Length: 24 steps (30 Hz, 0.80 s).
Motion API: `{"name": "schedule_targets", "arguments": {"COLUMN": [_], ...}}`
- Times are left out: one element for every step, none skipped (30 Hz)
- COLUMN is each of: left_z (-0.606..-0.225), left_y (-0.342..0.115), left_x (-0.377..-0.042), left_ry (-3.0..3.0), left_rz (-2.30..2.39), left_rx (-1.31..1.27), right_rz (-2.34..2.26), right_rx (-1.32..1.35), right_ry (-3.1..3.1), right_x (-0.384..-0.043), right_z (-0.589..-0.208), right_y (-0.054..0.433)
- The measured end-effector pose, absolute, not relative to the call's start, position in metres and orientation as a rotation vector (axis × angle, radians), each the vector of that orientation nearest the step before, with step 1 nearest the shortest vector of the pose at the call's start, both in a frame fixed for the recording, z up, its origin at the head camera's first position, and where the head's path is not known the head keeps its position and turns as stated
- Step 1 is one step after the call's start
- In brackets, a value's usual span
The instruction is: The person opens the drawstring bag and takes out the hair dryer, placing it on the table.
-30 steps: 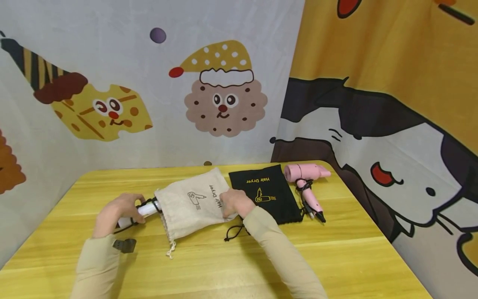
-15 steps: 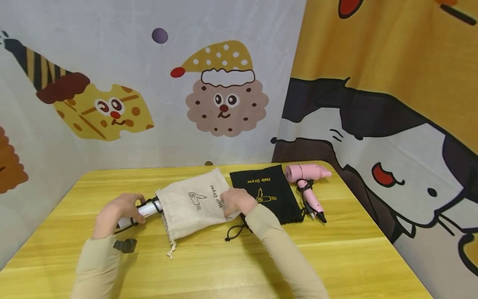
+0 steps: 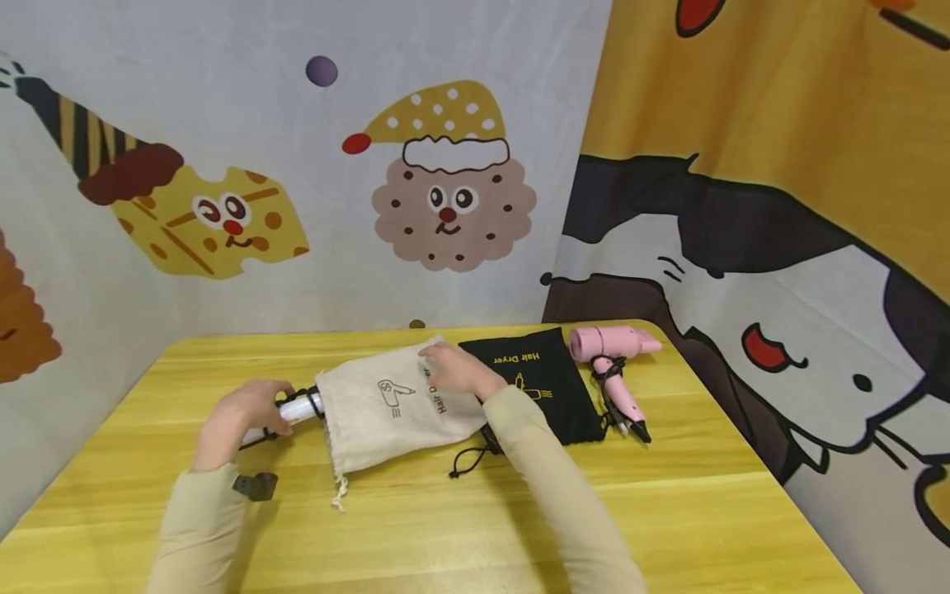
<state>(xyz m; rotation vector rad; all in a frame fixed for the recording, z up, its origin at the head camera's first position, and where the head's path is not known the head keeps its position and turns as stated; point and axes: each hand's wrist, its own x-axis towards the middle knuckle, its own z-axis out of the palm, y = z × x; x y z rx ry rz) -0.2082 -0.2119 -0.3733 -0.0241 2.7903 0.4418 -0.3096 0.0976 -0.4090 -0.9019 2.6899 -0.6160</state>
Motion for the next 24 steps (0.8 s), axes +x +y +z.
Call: {"name": "schedule_targets", "arguments": {"left_z": [-0.373,-0.373,-0.374,-0.374,-0.374,-0.374,-0.374,-0.375,-0.375,-0.375,-0.375,-0.376,-0.376,-0.377,-0.377,-0.378,-0.379,-0.379,-0.380,-0.380,-0.381,-0.381,-0.381,-0.381], "left_y": [-0.211,-0.211,-0.210,-0.210,-0.210,-0.210,-0.210,-0.210,-0.210,-0.210,-0.210,-0.210,-0.210,-0.210,-0.210,-0.210,-0.211,-0.211,-0.212,-0.212,-0.213,-0.213,-0.214,-0.214], "left_x": [-0.208,-0.208,-0.209,-0.209,-0.209,-0.210,-0.210,-0.210,-0.211,-0.211,-0.211,-0.211,-0.212,-0.212,-0.212,-0.212,-0.212,-0.212,-0.212,-0.212,-0.212,-0.212,-0.212,-0.213], "left_ry": [2.800,2.809,2.816,2.824,2.831,2.838,2.842,2.845,2.848,2.851,2.852,2.852,2.852,2.851,2.851,2.851,2.850,2.850,2.849,2.847,2.845,2.840,2.835,2.829], "left_rz": [0.441,0.440,0.438,0.435,0.431,0.426,0.424,0.422,0.419,0.416,0.416,0.417,0.420,0.424,0.427,0.430,0.434,0.438,0.443,0.446,0.447,0.451,0.456,0.462], "left_rx": [-0.019,-0.012,-0.006,0.001,0.006,0.011,0.012,0.012,0.014,0.015,0.014,0.015,0.014,0.014,0.014,0.012,0.008,0.008,0.005,0.003,0.002,-0.001,-0.003,-0.004], "right_rz": [-0.569,-0.525,-0.478,-0.447,-0.436,-0.425,-0.415,-0.403,-0.392,-0.389,-0.378,-0.368,-0.361,-0.353,-0.349,-0.346,-0.339,-0.335,-0.325,-0.314,-0.306,-0.293,-0.281,-0.269], "right_rx": [-0.895,-0.880,-0.871,-0.860,-0.837,-0.826,-0.808,-0.785,-0.772,-0.755,-0.744,-0.738,-0.724,-0.720,-0.721,-0.720,-0.721,-0.719,-0.718,-0.719,-0.720,-0.723,-0.723,-0.725], "right_ry": [2.701,2.706,2.710,2.707,2.695,2.685,2.673,2.660,2.647,2.634,2.629,2.626,2.627,2.631,2.637,2.642,2.648,2.651,2.653,2.652,2.653,2.656,2.660,2.661], "right_x": [-0.310,-0.310,-0.311,-0.311,-0.310,-0.310,-0.309,-0.309,-0.308,-0.307,-0.307,-0.306,-0.305,-0.305,-0.305,-0.304,-0.304,-0.304,-0.303,-0.303,-0.303,-0.302,-0.302,-0.302], "right_z": [-0.409,-0.409,-0.409,-0.410,-0.411,-0.412,-0.414,-0.416,-0.418,-0.420,-0.422,-0.424,-0.425,-0.426,-0.427,-0.428,-0.428,-0.428,-0.428,-0.428,-0.428,-0.428,-0.427,-0.427], "right_y": [0.095,0.093,0.092,0.090,0.089,0.088,0.087,0.087,0.087,0.087,0.087,0.087,0.087,0.087,0.086,0.086,0.085,0.085,0.085,0.084,0.084,0.083,0.083,0.083]}}
